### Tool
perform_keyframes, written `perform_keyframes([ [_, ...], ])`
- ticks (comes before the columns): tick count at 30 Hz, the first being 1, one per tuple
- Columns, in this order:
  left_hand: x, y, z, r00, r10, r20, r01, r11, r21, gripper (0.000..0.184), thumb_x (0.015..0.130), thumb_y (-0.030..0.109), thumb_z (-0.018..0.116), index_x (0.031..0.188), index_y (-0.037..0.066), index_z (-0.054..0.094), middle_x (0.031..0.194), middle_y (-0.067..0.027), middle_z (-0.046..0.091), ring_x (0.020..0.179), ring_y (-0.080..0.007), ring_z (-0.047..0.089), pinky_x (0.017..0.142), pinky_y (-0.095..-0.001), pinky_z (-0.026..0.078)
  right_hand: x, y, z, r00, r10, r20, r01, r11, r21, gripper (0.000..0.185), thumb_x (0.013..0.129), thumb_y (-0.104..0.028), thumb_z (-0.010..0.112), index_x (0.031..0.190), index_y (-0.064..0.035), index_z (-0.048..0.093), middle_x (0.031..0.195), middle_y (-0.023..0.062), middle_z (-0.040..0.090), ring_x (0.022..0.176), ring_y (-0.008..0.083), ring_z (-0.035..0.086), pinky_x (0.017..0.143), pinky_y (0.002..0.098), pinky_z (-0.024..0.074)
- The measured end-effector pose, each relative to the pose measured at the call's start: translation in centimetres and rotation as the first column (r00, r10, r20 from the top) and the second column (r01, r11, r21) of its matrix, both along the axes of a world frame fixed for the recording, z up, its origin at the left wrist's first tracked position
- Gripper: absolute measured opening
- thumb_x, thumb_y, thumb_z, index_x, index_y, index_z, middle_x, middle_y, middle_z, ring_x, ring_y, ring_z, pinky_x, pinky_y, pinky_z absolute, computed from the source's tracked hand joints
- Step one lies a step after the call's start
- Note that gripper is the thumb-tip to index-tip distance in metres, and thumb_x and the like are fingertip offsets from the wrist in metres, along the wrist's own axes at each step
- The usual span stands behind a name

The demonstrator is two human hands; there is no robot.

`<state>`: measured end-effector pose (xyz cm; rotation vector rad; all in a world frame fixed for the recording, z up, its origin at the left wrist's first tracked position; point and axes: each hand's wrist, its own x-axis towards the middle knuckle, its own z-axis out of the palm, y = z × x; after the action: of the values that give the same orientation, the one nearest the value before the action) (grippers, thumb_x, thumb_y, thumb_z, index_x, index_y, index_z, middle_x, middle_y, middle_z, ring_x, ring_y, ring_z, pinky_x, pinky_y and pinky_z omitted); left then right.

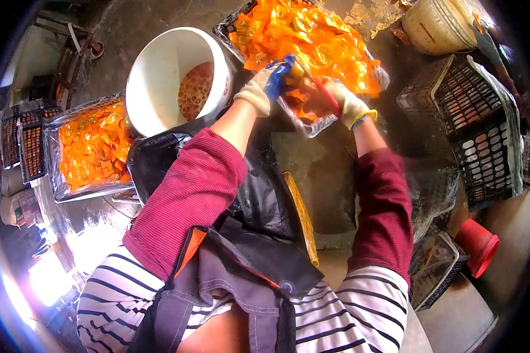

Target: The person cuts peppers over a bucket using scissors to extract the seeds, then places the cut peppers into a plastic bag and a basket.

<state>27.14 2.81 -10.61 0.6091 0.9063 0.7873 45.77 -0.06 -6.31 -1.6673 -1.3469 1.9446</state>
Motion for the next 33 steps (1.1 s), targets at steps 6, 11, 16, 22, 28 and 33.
perform_keyframes([
  [6, -0.2, 1.0, -0.8, 0.901, -0.137, -0.411, 0.115, 0.99, -0.079, 0.057, 0.09, 0.05, 0.052, 0.123, 0.004, 0.055, 0.114, -0.0086, 0.061, 0.103, -0.0184, 0.055, 0.093, -0.0293, 0.04, 0.4, 0.6, -1.1, 0.997, 0.078, -0.03, -0.08, 0.995, -0.066, 0.043, 0.09, -0.049, 0.054, 0.105, -0.0098, 0.064, 0.075, 0.0058, 0.068, 0.057, 0.0098, 0.062, 0.051, 0.0212, 0.0491],
  [11, -0.4, 0.7, 0.9, 0.657, -0.129, -0.743, 0.235, 0.971, 0.039, 0.064, 0.087, 0.055, 0.052, 0.114, -0.003, 0.059, 0.107, -0.0177, 0.062, 0.098, -0.0224, 0.056, 0.088, -0.0314, 0.041, 0.7, 0.5, -2.2, 0.991, 0.043, -0.127, -0.054, 0.995, -0.082, 0.037, 0.091, -0.041, 0.056, 0.112, -0.0097, 0.059, 0.078, 0.006, 0.069, 0.061, 0.0114, 0.065, 0.052, 0.0227, 0.0516],
  [16, -0.6, 0.9, -0.1, 0.538, -0.081, -0.839, 0.369, 0.918, 0.148, 0.062, 0.091, 0.054, 0.042, 0.108, -0.002, 0.061, 0.111, -0.0234, 0.061, 0.103, -0.036, 0.058, 0.087, -0.0389, 0.044, 0.6, 0.4, -1.5, 0.984, 0.087, -0.158, -0.081, 0.996, 0.044, 0.036, 0.091, -0.034, 0.057, 0.116, -0.0091, 0.057, 0.088, 0.0089, 0.069, 0.07, 0.0148, 0.068, 0.057, 0.0255, 0.055],
  [22, 0.0, 1.2, -0.7, 0.511, 0.038, -0.859, 0.33, 0.914, 0.236, 0.051, 0.091, 0.047, 0.049, 0.102, -0.001, 0.062, 0.095, -0.0202, 0.065, 0.088, -0.0329, 0.062, 0.075, -0.0393, 0.048, 1.1, 0.9, -2.2, 0.993, 0.025, -0.115, -0.036, 0.994, -0.101, 0.037, 0.091, -0.034, 0.057, 0.116, -0.0068, 0.057, 0.091, 0.0099, 0.068, 0.071, 0.0156, 0.066, 0.057, 0.0261, 0.0526],
  [28, 0.5, 1.3, 0.8, 0.771, -0.028, -0.636, -0.006, 0.999, -0.052, 0.058, 0.086, 0.054, 0.055, 0.105, -0.001, 0.061, 0.079, -0.0155, 0.063, 0.076, -0.0291, 0.059, 0.076, -0.039, 0.044, 4.1, -1.0, -3.4, 0.929, 0.095, 0.357, -0.225, 0.911, 0.345, 0.037, 0.086, -0.041, 0.057, 0.089, -0.0045, 0.064, 0.07, 0.0063, 0.063, 0.061, 0.0164, 0.057, 0.057, 0.032, 0.0447],
  [33, 0.5, 1.2, 3.6, 0.753, 0.247, -0.61, 0.05, 0.903, 0.427, 0.031, 0.098, 0.027, 0.042, 0.101, 0.0, 0.058, 0.103, -0.0194, 0.062, 0.091, -0.0325, 0.058, 0.083, -0.0355, 0.044, 7.0, -2.1, -1.5, 0.905, 0.055, 0.423, -0.12, 0.984, 0.131, 0.039, 0.087, -0.04, 0.056, 0.099, -0.004, 0.063, 0.083, 0.0126, 0.066, 0.076, 0.0224, 0.063, 0.066, 0.0344, 0.0469],
])
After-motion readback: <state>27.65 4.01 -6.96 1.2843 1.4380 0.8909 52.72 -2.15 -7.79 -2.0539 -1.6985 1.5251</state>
